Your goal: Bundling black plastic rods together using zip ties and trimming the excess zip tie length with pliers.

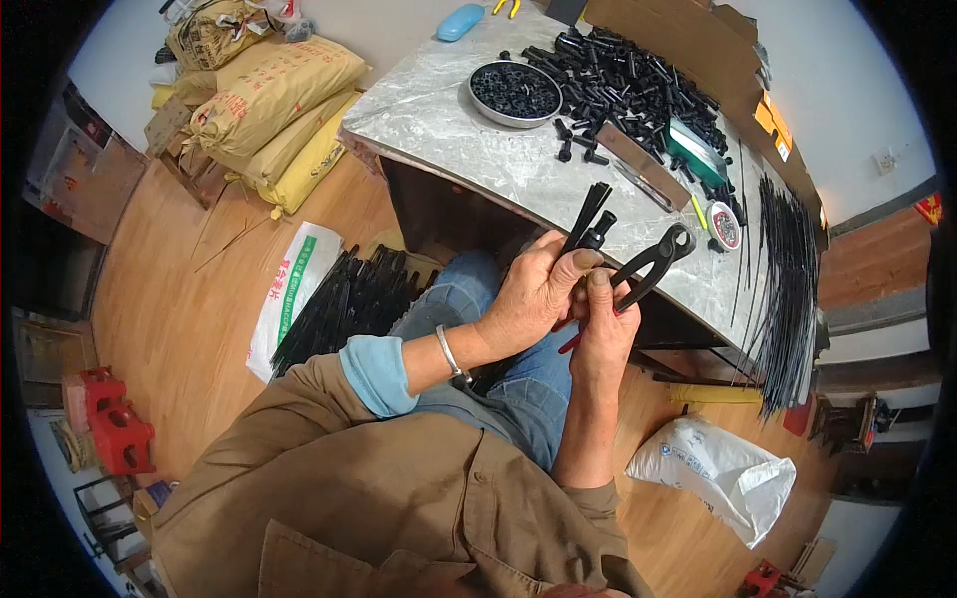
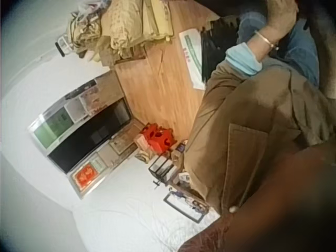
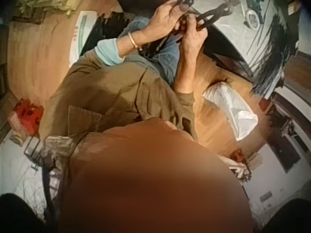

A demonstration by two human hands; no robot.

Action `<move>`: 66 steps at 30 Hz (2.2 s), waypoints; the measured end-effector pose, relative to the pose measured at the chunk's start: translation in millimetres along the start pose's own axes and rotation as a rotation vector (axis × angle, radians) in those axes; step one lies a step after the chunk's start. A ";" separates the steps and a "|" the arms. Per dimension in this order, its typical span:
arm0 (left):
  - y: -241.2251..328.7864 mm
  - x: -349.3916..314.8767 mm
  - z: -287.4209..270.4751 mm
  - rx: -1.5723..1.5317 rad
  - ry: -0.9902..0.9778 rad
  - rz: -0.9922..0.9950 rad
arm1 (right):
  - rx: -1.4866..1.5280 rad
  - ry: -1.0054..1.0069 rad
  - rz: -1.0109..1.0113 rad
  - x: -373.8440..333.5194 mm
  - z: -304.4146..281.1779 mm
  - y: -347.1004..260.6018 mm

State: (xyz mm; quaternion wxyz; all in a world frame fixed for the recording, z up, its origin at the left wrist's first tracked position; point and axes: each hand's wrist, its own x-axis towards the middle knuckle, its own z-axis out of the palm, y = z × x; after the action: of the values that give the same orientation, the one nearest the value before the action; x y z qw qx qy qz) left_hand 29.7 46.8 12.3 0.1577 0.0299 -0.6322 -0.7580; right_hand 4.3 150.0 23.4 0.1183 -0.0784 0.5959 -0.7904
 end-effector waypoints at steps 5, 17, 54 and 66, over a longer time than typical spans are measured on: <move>-0.5 0.2 -0.6 0.005 0.010 0.005 | 0.007 -0.002 -0.031 0.2 1.9 1.8; -7.6 2.9 -3.0 0.043 0.017 0.049 | -0.004 0.026 -0.049 0.8 1.8 6.9; -12.1 22.3 -41.0 -0.332 -0.210 -0.264 | -0.290 -0.498 0.574 -38.4 -39.3 -62.4; -5.2 11.2 -22.6 -0.299 -0.330 -0.293 | -0.124 -0.471 0.784 -44.6 -38.1 -78.9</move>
State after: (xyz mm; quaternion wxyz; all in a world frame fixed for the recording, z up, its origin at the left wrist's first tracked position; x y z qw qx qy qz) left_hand 23.5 23.1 4.6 -0.0563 -0.0264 -0.5192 -0.8524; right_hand 29.7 218.4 89.3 0.5356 -0.0315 0.5836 -0.6095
